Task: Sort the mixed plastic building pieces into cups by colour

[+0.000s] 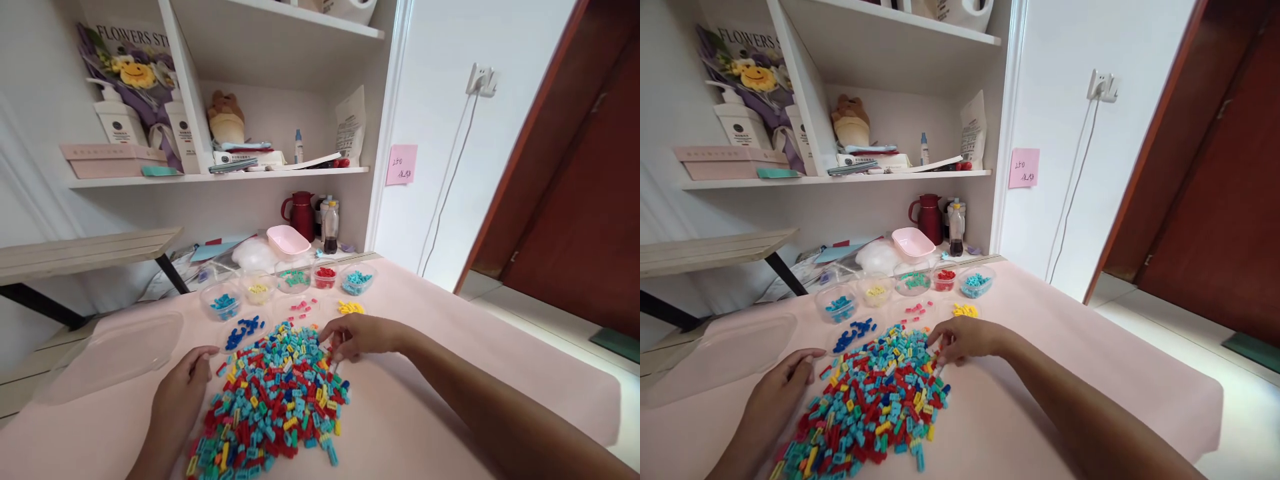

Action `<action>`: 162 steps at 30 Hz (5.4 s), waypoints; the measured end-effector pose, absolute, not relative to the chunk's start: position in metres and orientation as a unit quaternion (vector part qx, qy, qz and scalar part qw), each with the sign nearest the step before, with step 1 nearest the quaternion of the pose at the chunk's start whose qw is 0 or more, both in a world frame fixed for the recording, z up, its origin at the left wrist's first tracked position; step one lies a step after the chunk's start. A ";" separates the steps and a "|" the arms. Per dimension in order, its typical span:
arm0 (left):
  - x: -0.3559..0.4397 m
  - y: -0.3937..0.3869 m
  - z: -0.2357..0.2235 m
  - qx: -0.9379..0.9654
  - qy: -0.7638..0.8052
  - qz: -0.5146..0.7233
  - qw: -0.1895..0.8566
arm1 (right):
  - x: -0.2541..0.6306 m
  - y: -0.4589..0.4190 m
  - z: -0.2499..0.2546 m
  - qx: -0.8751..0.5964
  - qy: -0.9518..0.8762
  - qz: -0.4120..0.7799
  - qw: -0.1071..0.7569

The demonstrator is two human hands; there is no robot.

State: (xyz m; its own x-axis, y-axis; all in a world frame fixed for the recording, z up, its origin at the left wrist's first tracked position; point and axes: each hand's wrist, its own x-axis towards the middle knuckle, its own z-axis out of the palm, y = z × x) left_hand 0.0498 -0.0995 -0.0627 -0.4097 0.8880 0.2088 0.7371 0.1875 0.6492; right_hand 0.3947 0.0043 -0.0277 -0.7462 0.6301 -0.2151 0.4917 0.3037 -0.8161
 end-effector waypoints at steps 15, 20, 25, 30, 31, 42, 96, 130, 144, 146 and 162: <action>0.048 -0.097 -0.065 0.533 0.774 0.324 0.105 | 0.417 0.002 -0.040 -0.329 -0.829 0.410 0.191; 0.047 -0.097 -0.065 0.540 0.771 0.318 0.110 | 0.408 -0.003 -0.041 -0.339 -0.859 0.342 0.175; 0.049 -0.099 -0.064 0.543 0.770 0.319 0.105 | 0.403 -0.007 -0.044 -0.364 -0.868 0.290 0.172; 0.053 -0.099 -0.061 0.538 0.773 0.323 0.091 | 0.402 -0.008 -0.046 -0.374 -0.863 0.295 0.167; 0.053 -0.099 -0.061 0.537 0.774 0.324 0.090 | 0.402 -0.008 -0.045 -0.375 -0.864 0.292 0.164; 0.057 -0.100 -0.058 0.543 0.780 0.299 0.091 | 0.401 -0.015 -0.041 -0.371 -0.889 0.226 0.146; 0.053 -0.098 -0.059 0.538 0.776 0.310 0.109 | 0.411 0.054 0.025 -0.469 -0.802 0.159 0.334; 0.056 -0.100 -0.061 0.545 0.771 0.316 0.092 | 0.397 -0.010 -0.033 -0.260 -0.889 0.334 0.172; 0.056 -0.101 -0.060 0.544 0.777 0.302 0.092 | 0.420 0.000 -0.023 -0.310 -0.900 0.286 0.110; 0.055 -0.100 -0.061 0.544 0.776 0.304 0.097 | 0.419 -0.001 -0.023 -0.322 -0.898 0.281 0.103; 0.057 -0.100 -0.061 0.542 0.781 0.300 0.081 | 0.406 -0.013 -0.026 -0.351 -0.918 0.158 0.094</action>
State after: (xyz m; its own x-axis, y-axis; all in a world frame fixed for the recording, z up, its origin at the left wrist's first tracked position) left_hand 0.0571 -0.1002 -0.0608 -0.3996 0.8950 0.1981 0.7974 0.2328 0.5568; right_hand 0.4057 -0.0129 -0.0260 -0.7360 0.6743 0.0608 0.6150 0.7034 -0.3565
